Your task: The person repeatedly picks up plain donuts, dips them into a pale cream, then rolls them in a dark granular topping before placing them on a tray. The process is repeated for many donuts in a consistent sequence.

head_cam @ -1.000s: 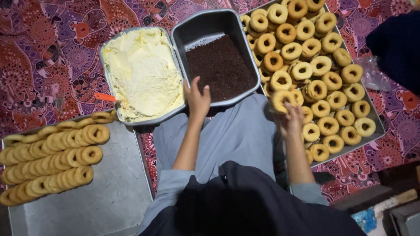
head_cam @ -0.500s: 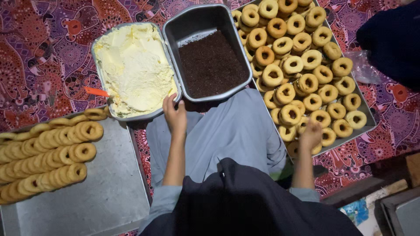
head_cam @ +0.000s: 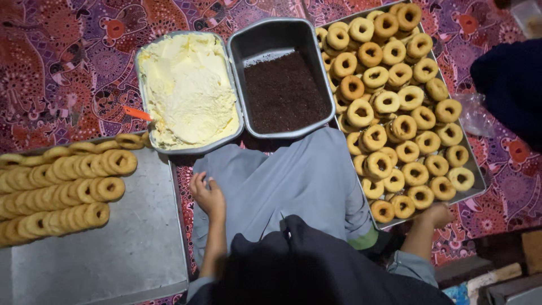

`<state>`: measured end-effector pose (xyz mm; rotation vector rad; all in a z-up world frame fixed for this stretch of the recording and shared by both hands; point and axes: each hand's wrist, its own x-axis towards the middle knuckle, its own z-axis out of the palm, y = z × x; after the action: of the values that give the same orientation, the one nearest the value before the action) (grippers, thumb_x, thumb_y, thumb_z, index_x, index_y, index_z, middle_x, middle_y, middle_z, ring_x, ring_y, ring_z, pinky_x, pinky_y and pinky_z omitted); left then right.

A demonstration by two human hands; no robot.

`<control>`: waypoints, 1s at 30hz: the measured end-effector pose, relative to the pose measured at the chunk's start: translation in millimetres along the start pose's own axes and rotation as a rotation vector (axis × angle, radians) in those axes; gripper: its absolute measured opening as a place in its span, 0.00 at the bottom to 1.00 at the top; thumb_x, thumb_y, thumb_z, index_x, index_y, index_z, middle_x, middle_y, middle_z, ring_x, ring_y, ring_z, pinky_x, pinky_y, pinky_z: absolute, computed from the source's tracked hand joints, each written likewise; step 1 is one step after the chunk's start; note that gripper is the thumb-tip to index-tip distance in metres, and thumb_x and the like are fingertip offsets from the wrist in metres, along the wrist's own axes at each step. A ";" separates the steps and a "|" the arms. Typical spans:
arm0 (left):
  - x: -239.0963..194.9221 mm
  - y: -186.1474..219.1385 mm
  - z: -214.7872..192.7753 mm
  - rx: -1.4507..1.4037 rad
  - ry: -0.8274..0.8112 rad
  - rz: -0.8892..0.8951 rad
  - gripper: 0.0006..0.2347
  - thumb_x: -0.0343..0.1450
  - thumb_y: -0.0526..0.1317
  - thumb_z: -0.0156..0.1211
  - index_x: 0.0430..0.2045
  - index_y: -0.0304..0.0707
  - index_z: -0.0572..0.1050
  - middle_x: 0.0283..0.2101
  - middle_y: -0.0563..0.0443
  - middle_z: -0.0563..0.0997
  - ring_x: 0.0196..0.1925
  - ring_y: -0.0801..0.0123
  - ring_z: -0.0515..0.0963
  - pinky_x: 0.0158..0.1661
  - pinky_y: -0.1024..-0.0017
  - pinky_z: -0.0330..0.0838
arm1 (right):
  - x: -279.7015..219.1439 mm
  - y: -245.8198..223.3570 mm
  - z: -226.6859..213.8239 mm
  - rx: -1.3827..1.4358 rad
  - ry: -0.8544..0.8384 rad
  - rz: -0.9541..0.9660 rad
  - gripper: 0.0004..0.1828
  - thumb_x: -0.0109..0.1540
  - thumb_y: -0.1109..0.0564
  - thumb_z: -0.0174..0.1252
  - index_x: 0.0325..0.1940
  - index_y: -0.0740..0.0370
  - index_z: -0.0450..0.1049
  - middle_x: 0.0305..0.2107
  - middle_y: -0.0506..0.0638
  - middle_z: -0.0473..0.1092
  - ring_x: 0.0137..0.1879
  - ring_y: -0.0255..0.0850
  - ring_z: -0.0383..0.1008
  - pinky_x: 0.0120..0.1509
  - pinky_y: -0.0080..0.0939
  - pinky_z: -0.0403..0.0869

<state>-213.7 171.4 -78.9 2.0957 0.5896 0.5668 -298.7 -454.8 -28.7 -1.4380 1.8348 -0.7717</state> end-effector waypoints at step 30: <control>26.7 57.2 34.8 0.417 0.011 0.123 0.36 0.67 0.45 0.58 0.72 0.26 0.55 0.75 0.29 0.53 0.72 0.40 0.63 0.67 0.50 0.62 | -691.0 -123.4 157.7 0.313 -0.669 -2.920 0.22 0.64 0.54 0.48 0.60 0.62 0.74 0.60 0.56 0.70 0.74 0.51 0.59 0.83 0.64 0.43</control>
<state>-160.9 136.3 -44.8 2.5368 0.6295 0.5597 13.0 185.2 75.5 -2.4271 -1.9274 -0.9589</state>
